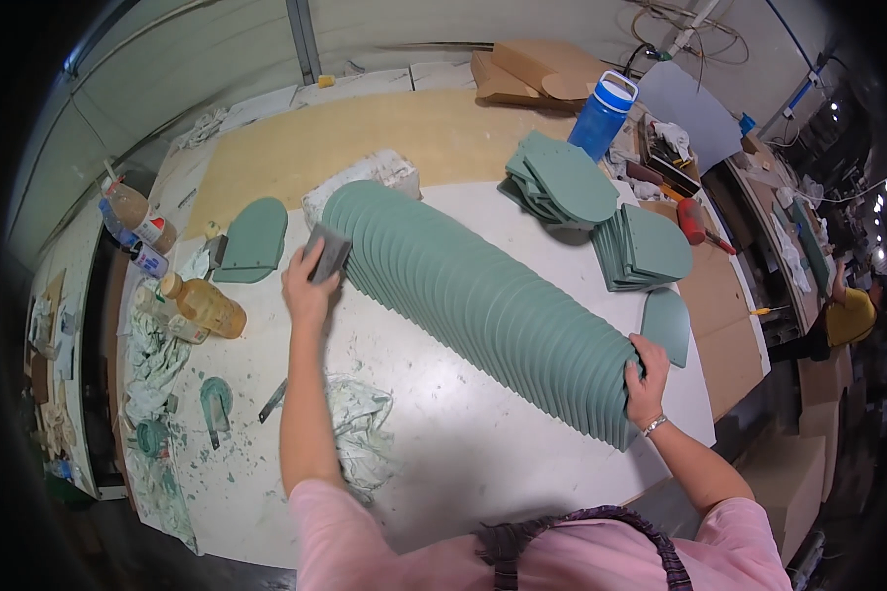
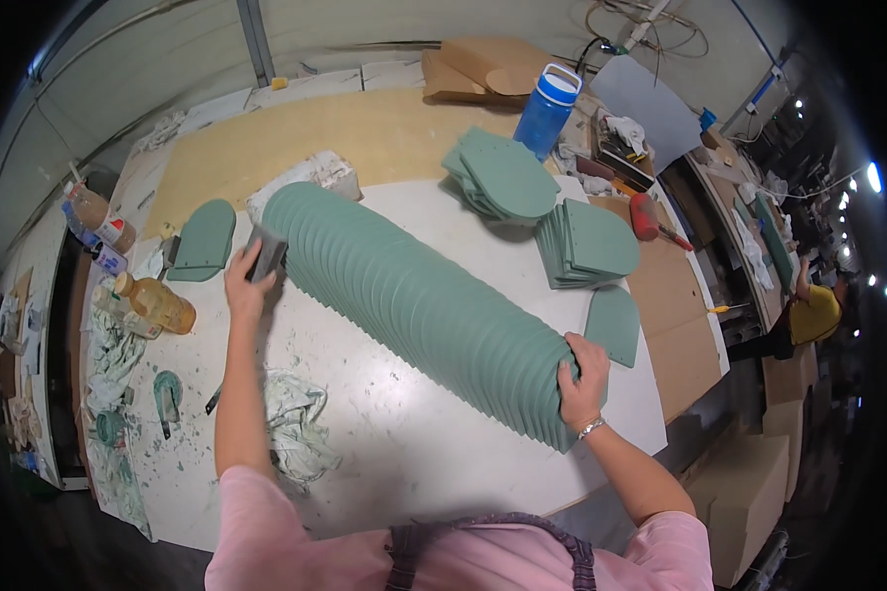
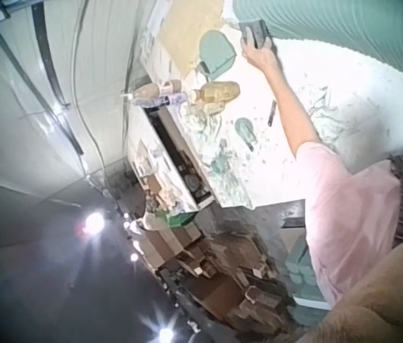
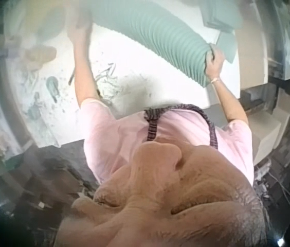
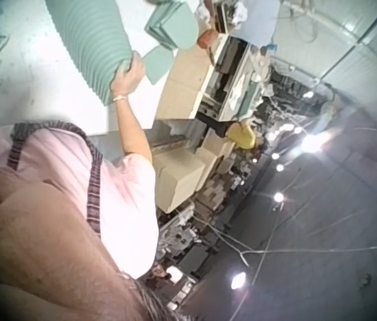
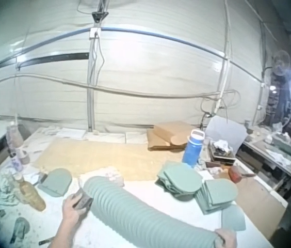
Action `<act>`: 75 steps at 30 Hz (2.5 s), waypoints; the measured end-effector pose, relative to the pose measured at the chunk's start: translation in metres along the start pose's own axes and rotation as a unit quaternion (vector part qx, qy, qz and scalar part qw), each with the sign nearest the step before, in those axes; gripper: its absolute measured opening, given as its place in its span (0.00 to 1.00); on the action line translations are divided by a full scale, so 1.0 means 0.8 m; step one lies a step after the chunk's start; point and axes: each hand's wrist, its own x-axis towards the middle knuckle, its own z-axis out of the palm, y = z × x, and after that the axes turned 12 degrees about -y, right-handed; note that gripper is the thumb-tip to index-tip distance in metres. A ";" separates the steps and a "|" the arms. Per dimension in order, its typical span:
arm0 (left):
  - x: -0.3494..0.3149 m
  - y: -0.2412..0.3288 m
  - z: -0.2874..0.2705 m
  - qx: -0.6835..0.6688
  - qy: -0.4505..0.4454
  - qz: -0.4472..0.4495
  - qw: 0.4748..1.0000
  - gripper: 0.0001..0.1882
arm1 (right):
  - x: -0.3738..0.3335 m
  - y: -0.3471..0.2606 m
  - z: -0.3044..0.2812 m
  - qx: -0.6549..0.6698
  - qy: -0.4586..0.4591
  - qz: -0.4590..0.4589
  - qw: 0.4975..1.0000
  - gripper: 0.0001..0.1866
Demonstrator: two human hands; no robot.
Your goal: The person wipes a stack of curved green parts with a cloth and then uses a sanding block to sand the edges of the stacked parts, occasionally handling small scrap pieces on the table.
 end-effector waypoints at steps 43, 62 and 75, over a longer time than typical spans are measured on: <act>-0.177 -0.081 -0.134 0.206 0.168 -0.042 0.963 0.18 | -0.005 0.028 0.018 0.048 -0.023 -0.015 0.998 0.21; -0.322 -0.125 -0.187 -0.354 0.329 -0.233 0.844 0.07 | -0.010 0.028 0.022 0.037 0.006 -0.012 0.999 0.19; -0.419 0.140 -0.071 -0.753 0.057 -0.139 0.641 0.09 | -0.011 -0.054 -0.001 -0.028 0.056 -0.140 0.988 0.23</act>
